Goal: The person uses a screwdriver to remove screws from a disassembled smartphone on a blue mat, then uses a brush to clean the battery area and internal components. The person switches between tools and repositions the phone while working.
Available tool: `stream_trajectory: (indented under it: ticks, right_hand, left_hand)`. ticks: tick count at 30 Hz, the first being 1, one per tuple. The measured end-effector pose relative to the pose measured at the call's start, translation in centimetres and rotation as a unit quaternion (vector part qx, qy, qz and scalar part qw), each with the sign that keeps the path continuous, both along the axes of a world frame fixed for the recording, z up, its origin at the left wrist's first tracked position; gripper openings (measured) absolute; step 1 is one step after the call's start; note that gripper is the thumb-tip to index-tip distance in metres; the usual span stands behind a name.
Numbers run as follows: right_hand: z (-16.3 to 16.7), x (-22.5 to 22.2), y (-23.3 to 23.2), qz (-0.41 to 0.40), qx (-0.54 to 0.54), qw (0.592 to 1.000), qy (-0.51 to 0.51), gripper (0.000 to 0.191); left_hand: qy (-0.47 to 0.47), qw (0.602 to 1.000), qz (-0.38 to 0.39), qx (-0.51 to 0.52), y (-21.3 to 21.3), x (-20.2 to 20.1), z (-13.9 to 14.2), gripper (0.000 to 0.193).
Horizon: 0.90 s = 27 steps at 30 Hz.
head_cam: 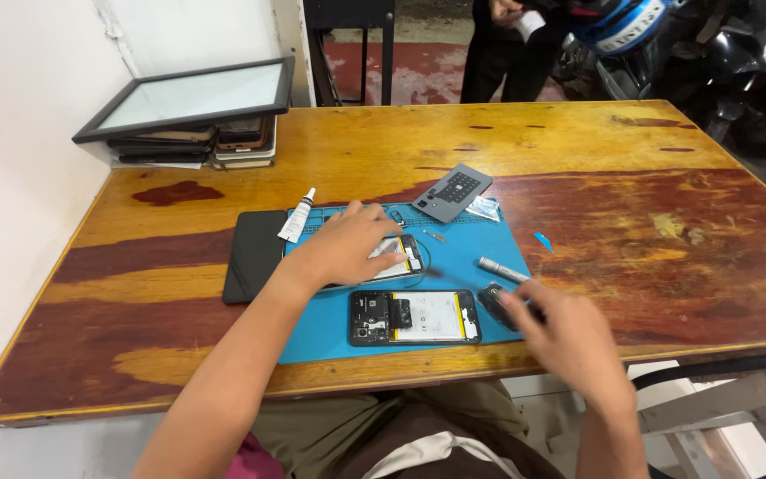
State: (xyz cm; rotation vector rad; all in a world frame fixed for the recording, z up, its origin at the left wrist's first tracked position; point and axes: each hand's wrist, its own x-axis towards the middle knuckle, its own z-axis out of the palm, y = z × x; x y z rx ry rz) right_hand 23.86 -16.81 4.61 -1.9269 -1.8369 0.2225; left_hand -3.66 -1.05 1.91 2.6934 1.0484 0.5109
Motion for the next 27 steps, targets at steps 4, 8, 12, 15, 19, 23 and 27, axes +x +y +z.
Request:
stream_trajectory:
  ticks: [4, 8, 12, 15, 19, 23, 27]
  right_hand:
    - [0.0, 2.5, 0.9, 0.0, 0.043, 0.999, 0.013, 0.025]
    - [0.0, 3.1, 2.5, 0.025, 0.057, 0.998, 0.002, 0.024]
    - [0.6, 2.9, 4.1, 0.045, 0.008, 0.997, -0.068, 0.022]
    - [1.0, 2.7, 4.8, 0.069, -0.005, 0.992, -0.107, 0.024]
    - [1.3, 2.9, 5.6, 0.065, -0.036, 0.992, -0.102, 0.027]
    - [0.7, 3.1, 5.9, 0.11, -0.021, 0.992, -0.056, 0.029]
    - [0.0, 3.2, 6.5, 0.072, -0.066, 0.995, 0.014, 0.025]
  left_hand:
    - [0.013, 0.995, -0.041, -0.088, -0.8, 0.1, 1.7, 0.054]
    - [0.039, 0.987, -0.074, -0.139, -2.0, 0.7, 3.0, 0.068]
    - [0.062, 0.985, -0.072, -0.144, -2.9, 1.0, 3.5, 0.075]
    - [0.078, 0.984, -0.087, -0.136, -3.1, 1.3, 3.3, 0.082]
    - [0.073, 0.986, -0.097, -0.113, -3.1, 1.7, 2.6, 0.088]
    - [0.083, 0.985, -0.096, -0.114, -3.0, 1.9, 2.0, 0.091]
    - [0.095, 0.983, -0.102, -0.118, -2.8, 2.0, 1.8, 0.093]
